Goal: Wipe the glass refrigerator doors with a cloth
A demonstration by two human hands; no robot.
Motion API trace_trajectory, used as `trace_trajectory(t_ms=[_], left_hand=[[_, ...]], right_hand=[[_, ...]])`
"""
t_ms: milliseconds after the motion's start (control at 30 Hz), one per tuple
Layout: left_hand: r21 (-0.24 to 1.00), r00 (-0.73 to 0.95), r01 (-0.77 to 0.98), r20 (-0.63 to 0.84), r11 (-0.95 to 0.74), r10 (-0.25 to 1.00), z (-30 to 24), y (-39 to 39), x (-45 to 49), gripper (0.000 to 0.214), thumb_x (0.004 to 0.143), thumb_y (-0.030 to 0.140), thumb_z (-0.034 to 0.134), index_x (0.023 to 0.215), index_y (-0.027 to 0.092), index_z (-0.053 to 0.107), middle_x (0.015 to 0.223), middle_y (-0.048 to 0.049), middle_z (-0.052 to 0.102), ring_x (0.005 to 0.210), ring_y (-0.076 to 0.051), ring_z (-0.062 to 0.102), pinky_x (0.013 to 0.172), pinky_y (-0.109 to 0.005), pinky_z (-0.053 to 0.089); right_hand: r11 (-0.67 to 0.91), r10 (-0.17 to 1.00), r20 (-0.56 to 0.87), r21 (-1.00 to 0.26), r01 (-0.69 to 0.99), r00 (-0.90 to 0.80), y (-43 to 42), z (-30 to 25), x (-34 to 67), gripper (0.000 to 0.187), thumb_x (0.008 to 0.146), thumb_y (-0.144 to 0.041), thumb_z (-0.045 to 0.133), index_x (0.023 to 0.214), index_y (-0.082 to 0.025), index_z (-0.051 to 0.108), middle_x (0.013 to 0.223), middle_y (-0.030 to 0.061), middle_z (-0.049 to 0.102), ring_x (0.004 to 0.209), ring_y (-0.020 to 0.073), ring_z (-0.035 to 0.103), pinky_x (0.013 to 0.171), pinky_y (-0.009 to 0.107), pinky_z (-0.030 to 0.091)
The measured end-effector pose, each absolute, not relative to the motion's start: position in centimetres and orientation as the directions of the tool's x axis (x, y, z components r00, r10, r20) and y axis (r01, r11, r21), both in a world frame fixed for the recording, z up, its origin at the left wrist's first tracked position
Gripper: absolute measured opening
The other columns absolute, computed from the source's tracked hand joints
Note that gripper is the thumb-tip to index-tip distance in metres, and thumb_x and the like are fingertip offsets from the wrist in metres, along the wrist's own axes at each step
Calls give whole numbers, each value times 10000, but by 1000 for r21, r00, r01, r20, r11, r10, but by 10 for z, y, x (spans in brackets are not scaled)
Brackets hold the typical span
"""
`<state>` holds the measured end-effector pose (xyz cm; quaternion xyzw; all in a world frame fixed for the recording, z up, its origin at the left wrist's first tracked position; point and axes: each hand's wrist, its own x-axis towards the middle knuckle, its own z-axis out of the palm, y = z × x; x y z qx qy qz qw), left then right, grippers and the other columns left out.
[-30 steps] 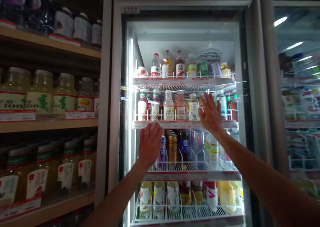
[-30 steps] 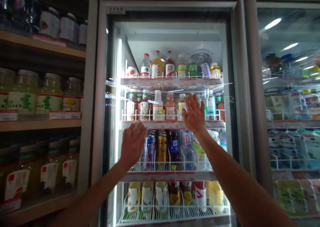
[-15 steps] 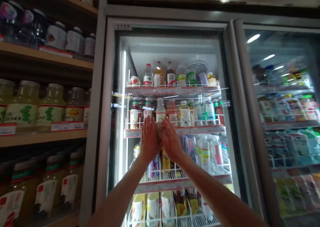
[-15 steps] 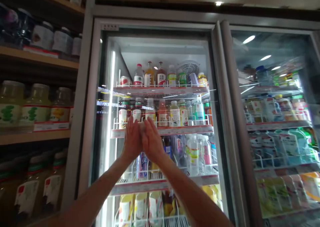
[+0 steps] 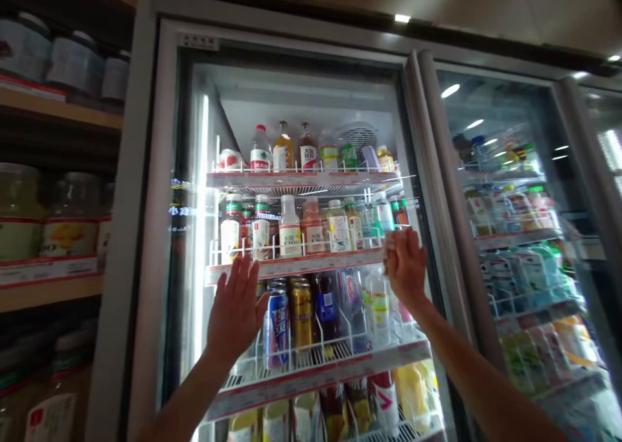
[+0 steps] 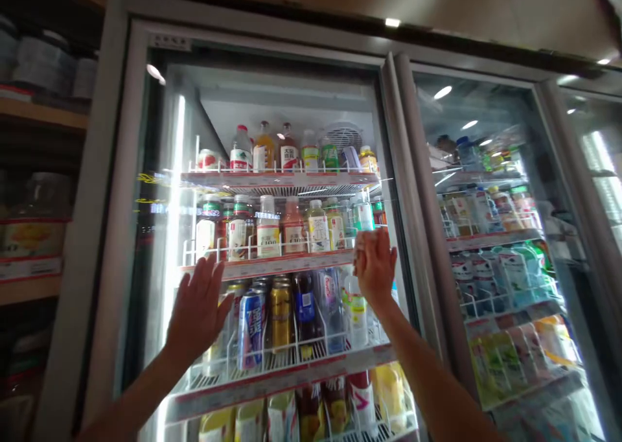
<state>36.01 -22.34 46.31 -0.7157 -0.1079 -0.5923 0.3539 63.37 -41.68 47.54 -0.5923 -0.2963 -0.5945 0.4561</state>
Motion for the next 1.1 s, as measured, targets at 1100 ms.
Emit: trace_trajectory(t_ms=[1100], left_hand=[[-367, 215, 554, 930, -748, -297, 461, -219, 359, 626, 899, 366, 362, 1445, 161, 134, 1486, -134, 246, 1385, -256, 189, 1108, -479, 189]], right_hand=[[-380, -292, 933, -315, 869, 211, -412, 496, 640, 445, 913, -302, 329, 1319, -165, 449, 1425, 178, 354, 1327, 308, 315, 1000, 553, 303]])
